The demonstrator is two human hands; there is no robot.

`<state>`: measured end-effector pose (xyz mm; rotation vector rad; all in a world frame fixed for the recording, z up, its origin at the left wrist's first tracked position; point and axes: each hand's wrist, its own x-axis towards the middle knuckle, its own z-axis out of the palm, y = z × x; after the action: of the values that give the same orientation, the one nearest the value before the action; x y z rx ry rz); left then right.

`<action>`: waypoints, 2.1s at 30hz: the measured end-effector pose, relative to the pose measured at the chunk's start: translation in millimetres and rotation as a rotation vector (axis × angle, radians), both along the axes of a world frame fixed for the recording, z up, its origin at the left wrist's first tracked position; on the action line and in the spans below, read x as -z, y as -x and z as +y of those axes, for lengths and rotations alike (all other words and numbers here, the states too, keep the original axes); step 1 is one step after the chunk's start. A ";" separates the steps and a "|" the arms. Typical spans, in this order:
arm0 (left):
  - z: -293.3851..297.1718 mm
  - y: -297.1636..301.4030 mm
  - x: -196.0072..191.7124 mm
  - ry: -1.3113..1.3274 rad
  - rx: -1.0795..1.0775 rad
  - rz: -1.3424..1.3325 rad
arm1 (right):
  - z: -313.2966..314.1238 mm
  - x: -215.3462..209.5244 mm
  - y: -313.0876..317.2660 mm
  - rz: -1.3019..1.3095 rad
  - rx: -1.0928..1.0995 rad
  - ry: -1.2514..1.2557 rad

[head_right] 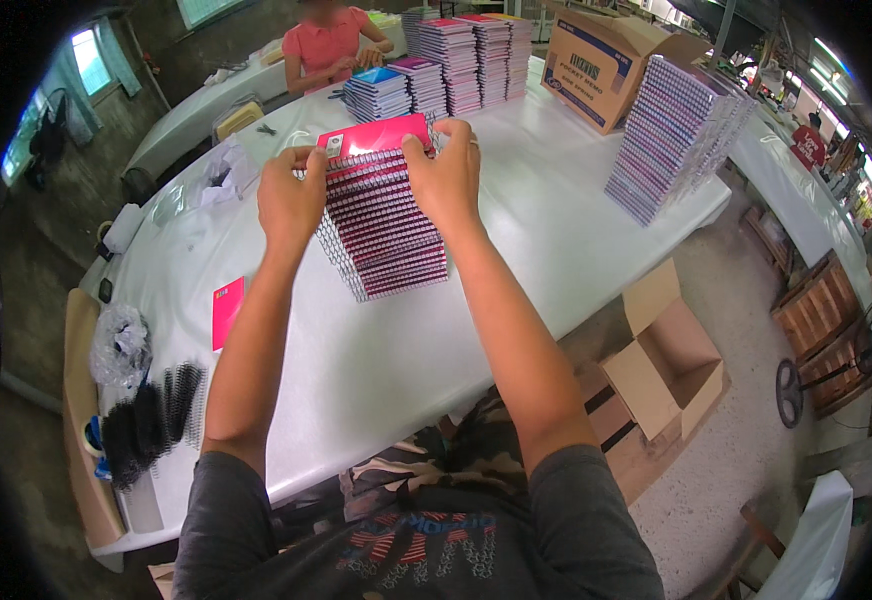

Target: The person threads a plastic spiral through the punched holes of small pink notebooks by hand, spinning the coil until it is fully inserted, and then stacks the finished notebooks into a pile on the work surface.

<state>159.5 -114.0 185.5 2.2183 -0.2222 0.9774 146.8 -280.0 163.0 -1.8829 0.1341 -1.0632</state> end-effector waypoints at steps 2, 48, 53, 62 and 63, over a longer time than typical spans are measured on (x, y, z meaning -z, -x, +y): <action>-7.0 6.0 9.0 0.127 0.028 -0.017 | -2.2 5.3 -0.7 -0.162 -0.085 -0.128; 61.3 217.2 134.4 -0.321 0.212 0.287 | 102.3 148.7 172.5 0.543 -0.985 -0.887; 90.3 197.5 132.2 0.129 0.057 0.185 | 53.7 117.2 151.7 0.488 -1.072 -0.331; 91.2 192.3 177.7 0.615 0.444 0.638 | 61.4 139.2 145.3 0.508 -1.163 -0.426; 91.5 192.6 176.6 0.492 0.408 0.608 | 60.6 145.4 145.2 0.517 -1.179 -0.371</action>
<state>-33.1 -22.5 8.9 1.8066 -0.1255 0.0951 1.7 -219.4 17.6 -1.4466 -0.4192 0.2415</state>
